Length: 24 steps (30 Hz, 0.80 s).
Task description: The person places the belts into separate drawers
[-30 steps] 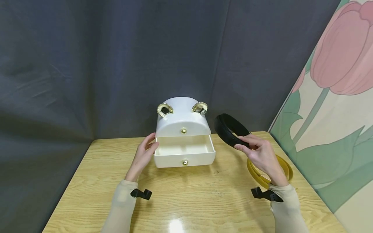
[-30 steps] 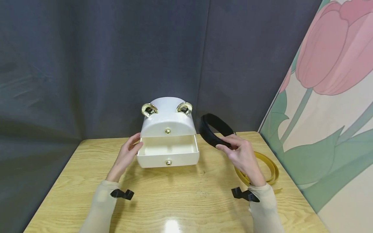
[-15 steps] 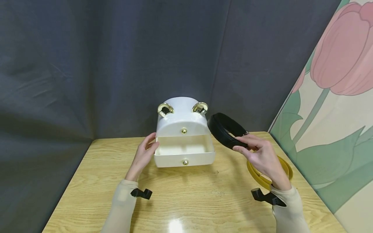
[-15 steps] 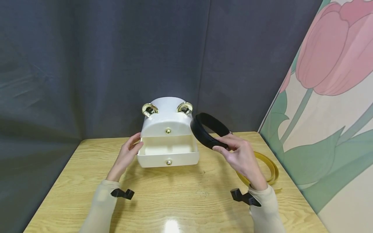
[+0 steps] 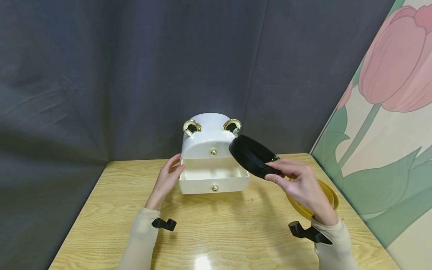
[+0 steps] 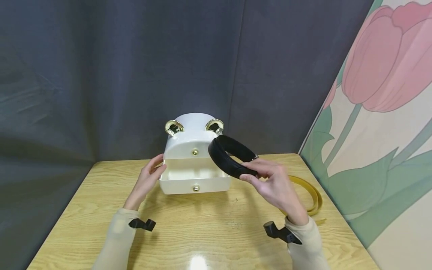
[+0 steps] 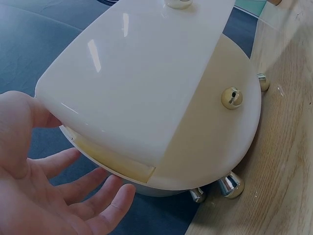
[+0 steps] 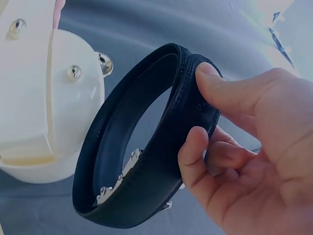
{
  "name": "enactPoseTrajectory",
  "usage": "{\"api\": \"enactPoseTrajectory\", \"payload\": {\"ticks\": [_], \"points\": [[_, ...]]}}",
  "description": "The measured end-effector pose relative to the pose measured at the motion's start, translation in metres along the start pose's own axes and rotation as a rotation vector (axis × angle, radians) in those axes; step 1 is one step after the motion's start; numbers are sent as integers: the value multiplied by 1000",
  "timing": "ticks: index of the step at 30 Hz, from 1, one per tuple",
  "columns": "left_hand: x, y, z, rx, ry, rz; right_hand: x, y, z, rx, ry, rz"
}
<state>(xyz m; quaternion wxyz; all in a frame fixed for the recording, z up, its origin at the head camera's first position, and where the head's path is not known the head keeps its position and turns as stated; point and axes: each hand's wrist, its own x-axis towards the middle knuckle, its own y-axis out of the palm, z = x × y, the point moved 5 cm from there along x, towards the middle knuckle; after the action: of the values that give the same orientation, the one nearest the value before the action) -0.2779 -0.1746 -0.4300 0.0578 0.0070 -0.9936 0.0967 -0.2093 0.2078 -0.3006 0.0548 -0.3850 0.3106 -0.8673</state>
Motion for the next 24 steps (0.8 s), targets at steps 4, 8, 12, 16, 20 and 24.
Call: {"api": "enactPoseTrajectory", "payload": {"ticks": [4, 8, 12, 16, 20, 24], "points": [[0, -1, 1, 4, -3, 1, 1, 6, 5, 79, -39, 21], [0, -1, 1, 10, 2, 1, 2, 12, 9, 133, -61, 53], [-1, -1, 0, 6, 0, 4, 4, 18, 11, 155, -34, 97], [-1, 0, 1, 5, -2, 6, 6, 26, 13, 163, -26, 128], [1, 1, 1, 11, 5, -1, 8, 32, 15, 163, -31, 149], [1, 3, 2, 13, 9, 2, 8, 35, 16, 154, -15, 172]]}}
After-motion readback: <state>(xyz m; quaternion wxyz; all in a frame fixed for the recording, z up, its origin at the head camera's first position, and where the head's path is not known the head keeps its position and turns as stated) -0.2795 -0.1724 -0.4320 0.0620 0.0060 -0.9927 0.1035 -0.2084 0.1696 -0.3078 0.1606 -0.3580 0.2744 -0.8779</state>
